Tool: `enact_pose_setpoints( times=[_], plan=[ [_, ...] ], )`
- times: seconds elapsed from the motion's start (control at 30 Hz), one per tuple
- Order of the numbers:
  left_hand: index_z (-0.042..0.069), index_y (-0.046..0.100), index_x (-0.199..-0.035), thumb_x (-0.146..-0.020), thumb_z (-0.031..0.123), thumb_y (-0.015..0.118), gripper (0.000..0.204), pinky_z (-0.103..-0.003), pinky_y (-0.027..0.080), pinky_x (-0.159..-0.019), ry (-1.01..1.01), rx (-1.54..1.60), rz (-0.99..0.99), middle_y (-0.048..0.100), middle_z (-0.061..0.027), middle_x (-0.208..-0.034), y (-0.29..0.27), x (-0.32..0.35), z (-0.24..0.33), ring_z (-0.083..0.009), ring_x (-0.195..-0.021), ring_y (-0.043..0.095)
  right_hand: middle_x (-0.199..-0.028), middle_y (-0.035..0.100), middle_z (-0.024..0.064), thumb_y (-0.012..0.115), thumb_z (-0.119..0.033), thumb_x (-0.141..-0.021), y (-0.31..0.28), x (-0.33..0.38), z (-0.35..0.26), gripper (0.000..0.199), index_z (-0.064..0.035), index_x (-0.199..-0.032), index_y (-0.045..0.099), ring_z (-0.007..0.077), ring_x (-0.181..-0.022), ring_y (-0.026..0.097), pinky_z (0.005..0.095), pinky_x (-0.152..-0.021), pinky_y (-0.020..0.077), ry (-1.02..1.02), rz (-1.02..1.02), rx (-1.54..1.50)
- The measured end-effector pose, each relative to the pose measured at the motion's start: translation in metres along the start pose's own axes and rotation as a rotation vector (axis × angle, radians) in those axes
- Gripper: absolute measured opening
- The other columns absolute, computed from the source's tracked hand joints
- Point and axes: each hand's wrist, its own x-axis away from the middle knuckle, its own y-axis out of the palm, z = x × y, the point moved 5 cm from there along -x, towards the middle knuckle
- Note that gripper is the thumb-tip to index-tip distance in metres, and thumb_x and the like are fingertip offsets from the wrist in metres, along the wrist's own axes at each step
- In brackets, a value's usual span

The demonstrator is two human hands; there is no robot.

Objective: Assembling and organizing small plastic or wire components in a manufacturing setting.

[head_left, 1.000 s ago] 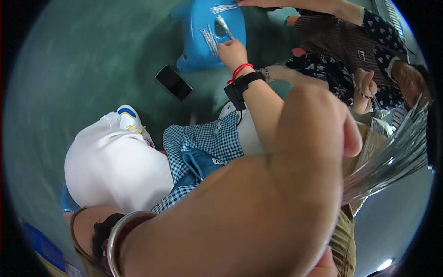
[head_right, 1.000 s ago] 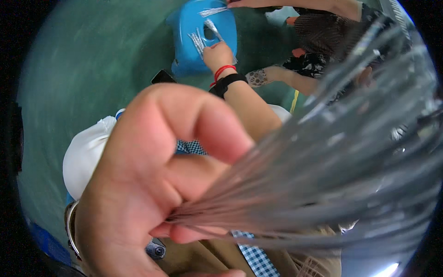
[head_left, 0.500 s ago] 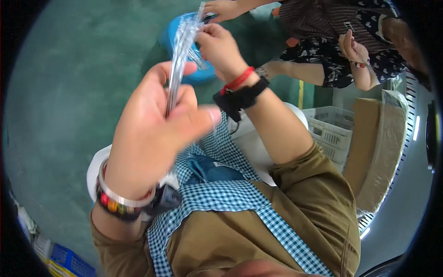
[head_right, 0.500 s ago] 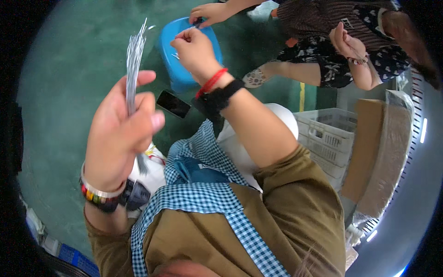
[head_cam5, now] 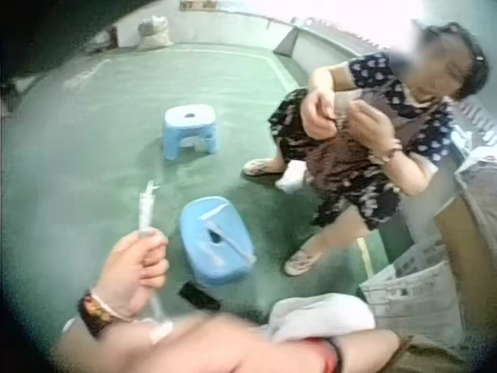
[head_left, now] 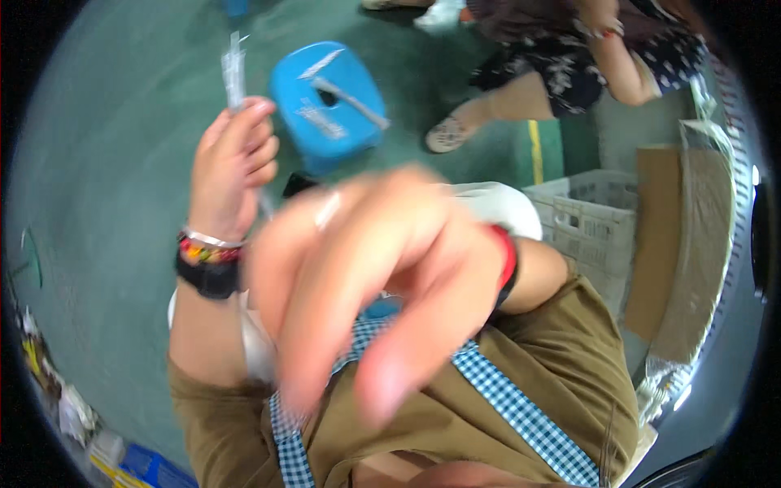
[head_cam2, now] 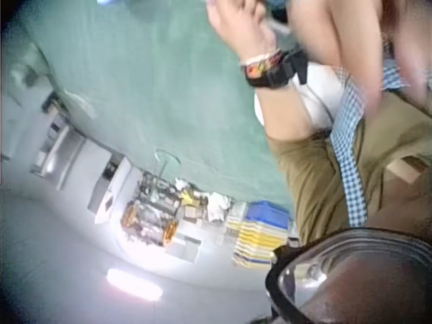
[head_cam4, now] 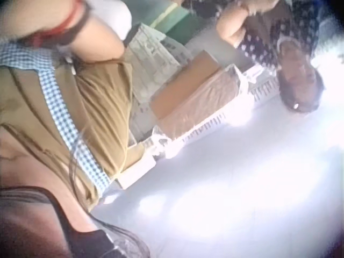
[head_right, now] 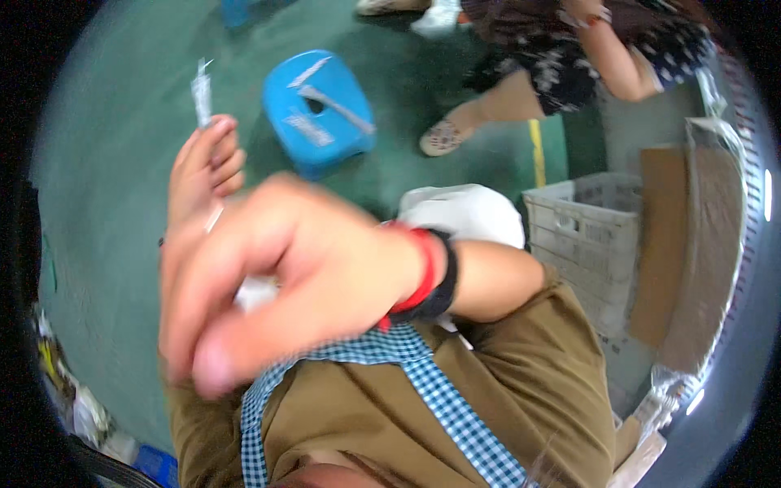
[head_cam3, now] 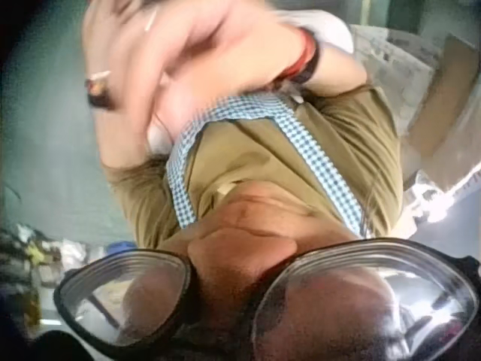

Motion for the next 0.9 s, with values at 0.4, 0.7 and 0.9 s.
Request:
enact_pose_setpoints(
  times=[0.4,0.7,0.9],
  plan=[
    [0.007,0.052,-0.103,-0.099,0.015,0.052,0.009,-0.018,0.018,-0.04,-0.135,-0.042,-0.041,0.033,0.0075,-0.066,0.019,-0.001,-0.024,0.0001,-0.049,0.026,-0.096,0.068,0.0177,0.074,-0.009,-0.084,0.043,0.018,-0.039,0.03,0.0076,-0.108,0.068,0.021,-0.083,0.065,0.0281,-0.066,0.0524,0.045,0.091,-0.635],
    [0.006,0.052,-0.1,-0.097,0.014,0.055,0.009,-0.017,0.019,-0.041,-0.161,-0.109,-0.077,0.035,0.0075,-0.067,0.03,-0.001,-0.031,0.001,-0.051,0.027,-0.094,0.067,0.0166,0.072,-0.01,-0.085,0.054,0.024,-0.028,0.023,0.0086,-0.096,0.065,0.0195,-0.078,0.066,0.0262,-0.056,0.0501,0.183,0.324,-0.743],
    [0.007,0.051,-0.101,-0.1,0.015,0.051,0.008,-0.017,0.018,-0.04,-0.176,-0.111,-0.071,0.034,0.0081,-0.066,0.031,-0.004,-0.033,0.0011,-0.049,0.027,-0.078,0.066,0.0097,0.073,-0.012,-0.082,0.037,0.019,-0.016,0.017,0.0037,-0.083,0.067,0.012,-0.067,0.06,0.0259,-0.053,0.0451,0.207,0.297,-0.426]
  ],
)
